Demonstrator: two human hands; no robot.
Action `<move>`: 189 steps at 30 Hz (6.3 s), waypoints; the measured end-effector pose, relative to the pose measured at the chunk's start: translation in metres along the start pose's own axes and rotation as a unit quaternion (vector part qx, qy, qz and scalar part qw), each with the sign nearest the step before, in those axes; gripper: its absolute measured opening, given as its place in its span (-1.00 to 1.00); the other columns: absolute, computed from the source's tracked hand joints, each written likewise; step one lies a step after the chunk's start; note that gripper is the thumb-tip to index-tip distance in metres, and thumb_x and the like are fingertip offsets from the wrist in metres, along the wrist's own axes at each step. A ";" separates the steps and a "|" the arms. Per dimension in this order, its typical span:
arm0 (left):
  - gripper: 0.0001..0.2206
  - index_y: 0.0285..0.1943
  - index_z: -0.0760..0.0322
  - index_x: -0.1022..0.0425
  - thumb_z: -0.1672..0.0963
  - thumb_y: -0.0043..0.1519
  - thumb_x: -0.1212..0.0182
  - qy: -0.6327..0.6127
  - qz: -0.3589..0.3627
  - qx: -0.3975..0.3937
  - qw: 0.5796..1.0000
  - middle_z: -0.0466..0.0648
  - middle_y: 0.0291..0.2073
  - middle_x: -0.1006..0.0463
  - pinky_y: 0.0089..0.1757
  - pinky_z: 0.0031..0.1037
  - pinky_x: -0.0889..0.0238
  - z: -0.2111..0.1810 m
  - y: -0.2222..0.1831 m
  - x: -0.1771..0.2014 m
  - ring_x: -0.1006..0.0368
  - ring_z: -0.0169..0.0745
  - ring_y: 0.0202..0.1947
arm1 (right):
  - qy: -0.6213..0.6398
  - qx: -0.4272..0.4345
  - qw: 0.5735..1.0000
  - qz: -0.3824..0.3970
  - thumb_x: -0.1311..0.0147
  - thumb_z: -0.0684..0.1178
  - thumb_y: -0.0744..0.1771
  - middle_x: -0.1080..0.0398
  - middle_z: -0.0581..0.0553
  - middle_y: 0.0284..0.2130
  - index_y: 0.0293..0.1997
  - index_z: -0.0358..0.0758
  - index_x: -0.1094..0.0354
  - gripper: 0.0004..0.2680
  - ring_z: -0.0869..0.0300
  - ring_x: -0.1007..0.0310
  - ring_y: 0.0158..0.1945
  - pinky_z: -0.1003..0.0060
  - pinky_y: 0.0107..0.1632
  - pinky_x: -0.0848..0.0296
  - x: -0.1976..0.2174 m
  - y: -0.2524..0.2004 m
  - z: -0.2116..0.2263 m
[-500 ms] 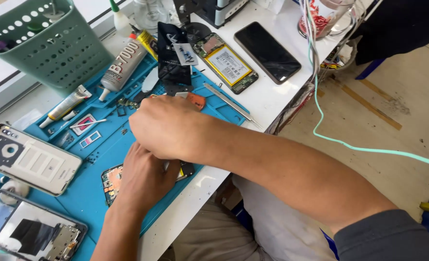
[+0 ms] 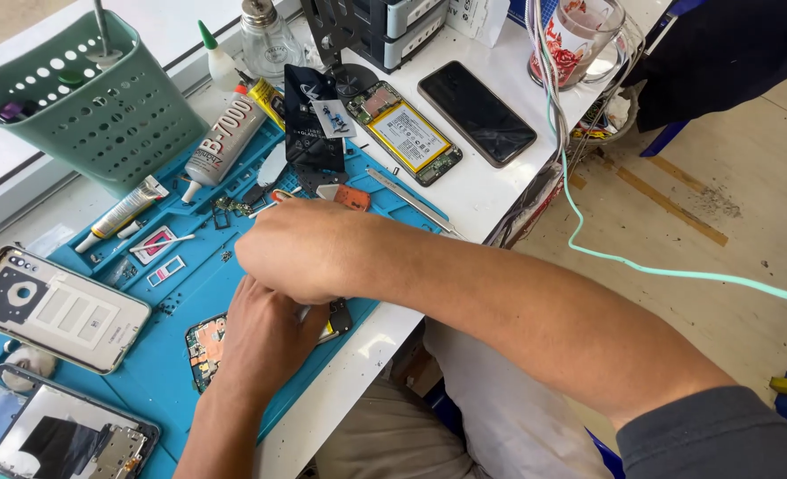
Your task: Repairing a smartphone by repositioning the battery and using a screwdriver on internal components
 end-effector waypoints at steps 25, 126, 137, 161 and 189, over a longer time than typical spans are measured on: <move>-0.84 -0.04 0.18 -0.63 0.12 0.25 -0.27 -0.009 0.035 -0.025 0.999 0.05 -0.13 -0.56 -0.23 -0.13 -0.30 -0.006 0.002 0.004 -0.38 0.10 -0.16 | -0.069 -0.153 0.983 0.069 0.00 -0.20 0.30 -0.57 -0.06 -0.28 -0.25 0.02 -0.52 -0.84 -0.01 -0.61 -0.22 0.00 -0.36 -0.46 -0.003 -0.010 -0.011; -0.79 -0.05 0.20 -0.57 0.10 0.21 -0.11 0.055 0.013 -0.043 0.997 0.00 -0.17 -0.44 -0.29 -0.17 -0.15 -0.011 -0.010 0.012 -0.30 0.01 -0.28 | -0.091 -0.254 0.962 0.046 0.11 0.14 0.39 -0.53 -0.33 -0.39 -0.40 -0.21 -0.49 -0.69 -0.31 -0.47 -0.18 -0.15 -0.10 -0.40 0.002 -0.044 -0.021; -0.79 -0.04 0.13 -0.59 0.07 0.23 -0.13 0.079 -0.012 -0.045 0.996 -0.05 -0.17 -0.46 -0.27 -0.15 -0.09 -0.008 -0.013 0.006 -0.32 0.01 -0.28 | 0.001 -0.251 0.968 0.021 -0.21 0.04 0.29 -0.60 -0.03 -0.29 -0.04 0.11 -0.48 -0.83 -0.06 -0.47 -0.01 0.01 0.00 -0.39 0.000 -0.046 -0.006; -0.79 -0.32 0.07 -0.67 0.07 0.29 -0.12 0.096 -0.051 0.002 0.994 -0.14 -0.45 -0.48 -0.26 -0.19 -0.04 -0.009 -0.008 -0.001 -0.38 -0.04 -0.42 | 0.187 0.005 0.804 -0.565 -0.24 -0.30 0.39 -0.49 -0.43 -0.13 0.20 -0.57 -0.26 -0.72 -0.05 -0.57 -0.10 0.16 -0.08 -0.58 -0.041 -0.080 -0.005; -0.84 -0.38 -0.01 -0.54 0.04 0.25 -0.11 0.081 -0.042 -0.018 0.996 -0.15 -0.35 -0.47 -0.24 -0.20 -0.10 -0.005 -0.008 -0.002 -0.40 -0.04 -0.31 | 0.331 0.008 0.786 -0.523 -0.12 -0.48 0.50 -0.29 -0.71 -0.03 0.34 -0.57 0.05 -0.66 -0.30 -0.42 0.00 -0.10 0.24 -0.47 -0.100 -0.080 -0.010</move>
Point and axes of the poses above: each hand's wrist, its own y-axis towards the middle knuckle, its own x-axis out of the back of the hand, z = x × y, the point moved 5 cm from there along y, towards the middle knuckle
